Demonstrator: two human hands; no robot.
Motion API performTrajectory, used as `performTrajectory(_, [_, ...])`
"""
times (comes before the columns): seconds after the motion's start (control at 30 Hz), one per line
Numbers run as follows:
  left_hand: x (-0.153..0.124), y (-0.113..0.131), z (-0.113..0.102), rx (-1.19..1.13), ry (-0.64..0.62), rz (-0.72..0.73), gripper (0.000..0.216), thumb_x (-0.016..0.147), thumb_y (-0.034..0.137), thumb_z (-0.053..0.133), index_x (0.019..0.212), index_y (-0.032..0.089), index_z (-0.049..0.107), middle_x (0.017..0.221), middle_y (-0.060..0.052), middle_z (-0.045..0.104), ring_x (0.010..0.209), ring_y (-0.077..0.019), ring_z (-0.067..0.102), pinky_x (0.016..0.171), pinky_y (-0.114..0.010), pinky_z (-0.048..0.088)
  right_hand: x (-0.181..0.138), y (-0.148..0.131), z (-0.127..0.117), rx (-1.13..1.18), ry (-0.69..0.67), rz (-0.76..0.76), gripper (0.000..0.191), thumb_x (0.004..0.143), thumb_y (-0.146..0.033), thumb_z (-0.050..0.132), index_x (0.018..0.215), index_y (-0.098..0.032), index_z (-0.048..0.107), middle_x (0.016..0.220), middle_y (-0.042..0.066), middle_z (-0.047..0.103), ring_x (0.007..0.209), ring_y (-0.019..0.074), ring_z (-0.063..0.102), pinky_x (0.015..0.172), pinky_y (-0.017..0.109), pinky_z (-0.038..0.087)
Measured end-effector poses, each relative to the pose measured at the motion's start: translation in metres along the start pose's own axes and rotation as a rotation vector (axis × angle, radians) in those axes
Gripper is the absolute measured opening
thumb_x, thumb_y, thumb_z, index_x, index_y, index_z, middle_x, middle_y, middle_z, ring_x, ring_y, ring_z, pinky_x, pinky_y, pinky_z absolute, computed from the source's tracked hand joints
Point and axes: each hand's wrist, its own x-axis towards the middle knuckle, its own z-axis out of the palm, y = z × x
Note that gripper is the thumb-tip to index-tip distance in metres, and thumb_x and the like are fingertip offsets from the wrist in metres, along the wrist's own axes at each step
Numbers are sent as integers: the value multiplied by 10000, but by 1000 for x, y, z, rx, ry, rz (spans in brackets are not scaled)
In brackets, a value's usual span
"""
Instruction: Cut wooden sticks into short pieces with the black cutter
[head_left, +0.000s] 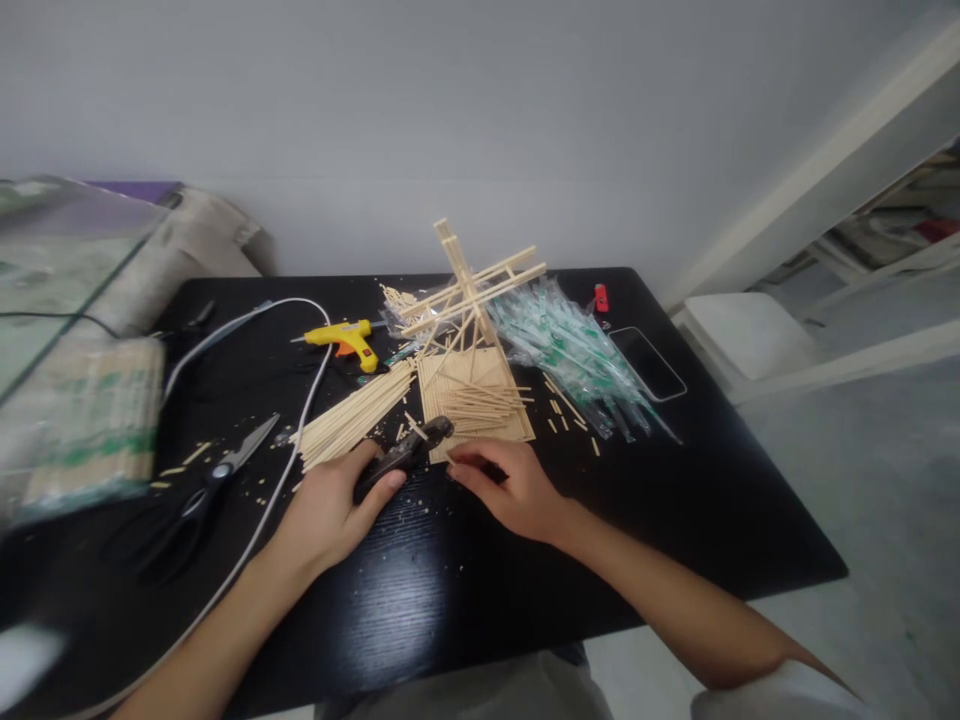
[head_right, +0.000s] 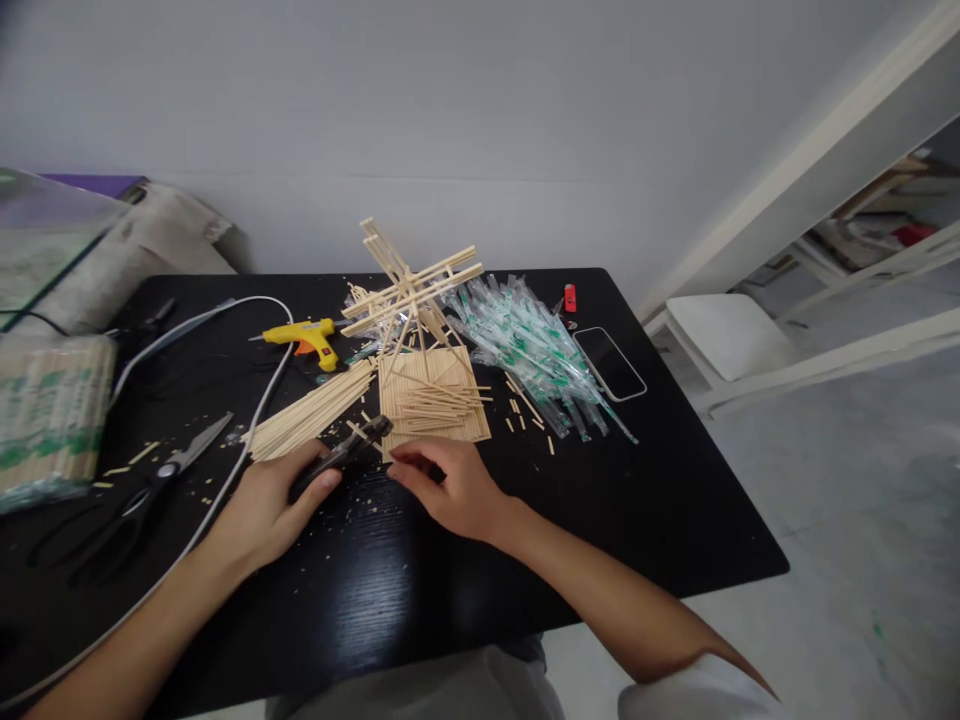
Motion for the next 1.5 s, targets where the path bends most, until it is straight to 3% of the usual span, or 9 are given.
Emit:
performTrajectory(0.43, [-3, 3, 8, 85, -65, -37, 447, 967, 591, 403, 937, 208, 631, 762, -64, 739, 717, -282, 713, 655, -333, 485, -5, -4, 6, 88, -10, 137, 92, 917, -249, 707, 915, -167, 748, 757, 22, 745, 656, 141, 679, 657, 236, 522])
performTrajectory(0.6, [-4, -2, 12, 58, 7, 34, 424, 958, 592, 456, 953, 205, 628, 768, -48, 735, 712, -256, 714, 645, -317, 488, -3, -6, 6, 261, -94, 275, 184, 951, -257, 642, 821, -154, 719, 668, -3, 674, 524, 100, 591, 548, 208, 478])
performTrajectory(0.83, [-5, -7, 11, 30, 80, 197, 382, 963, 549, 486, 996, 197, 630, 808, -33, 740, 709, -227, 721, 644, -302, 511, 0, -16, -2, 383, -198, 341, 336, 942, -308, 672, 651, -142, 642, 592, -20, 586, 523, 78, 516, 537, 200, 405])
performTrajectory(1.03, [-6, -9, 8, -35, 84, 329, 450, 962, 603, 457, 1066, 192, 608, 846, -53, 732, 699, -213, 707, 636, -291, 524, 1, -18, -9, 712, -420, 435, 310, 908, -408, 720, 817, -111, 722, 613, -16, 599, 484, 63, 462, 481, 205, 350])
performTrajectory(1.2, [-6, -9, 7, -81, 80, 448, 556, 969, 672, 377, 1101, 179, 595, 895, -95, 735, 762, -233, 723, 679, -301, 544, -2, -16, -7, 971, -594, 493, 320, 874, -415, 769, 827, -102, 724, 603, -23, 593, 465, 56, 453, 449, 204, 328])
performTrajectory(1.37, [-7, -6, 7, -103, 30, 431, 468, 987, 611, 403, 973, 183, 591, 725, -35, 666, 597, -181, 639, 566, -263, 478, -3, -14, -3, 1051, -600, 510, 323, 858, -415, 791, 811, -104, 715, 575, -37, 573, 455, 53, 452, 436, 193, 326])
performTrajectory(1.5, [-8, -7, 6, -92, 9, 360, 412, 982, 565, 440, 952, 187, 604, 712, -22, 661, 585, -182, 626, 558, -266, 452, -2, -9, -2, 937, -541, 472, 345, 888, -444, 754, 840, -105, 707, 610, -17, 625, 476, 68, 536, 477, 196, 401])
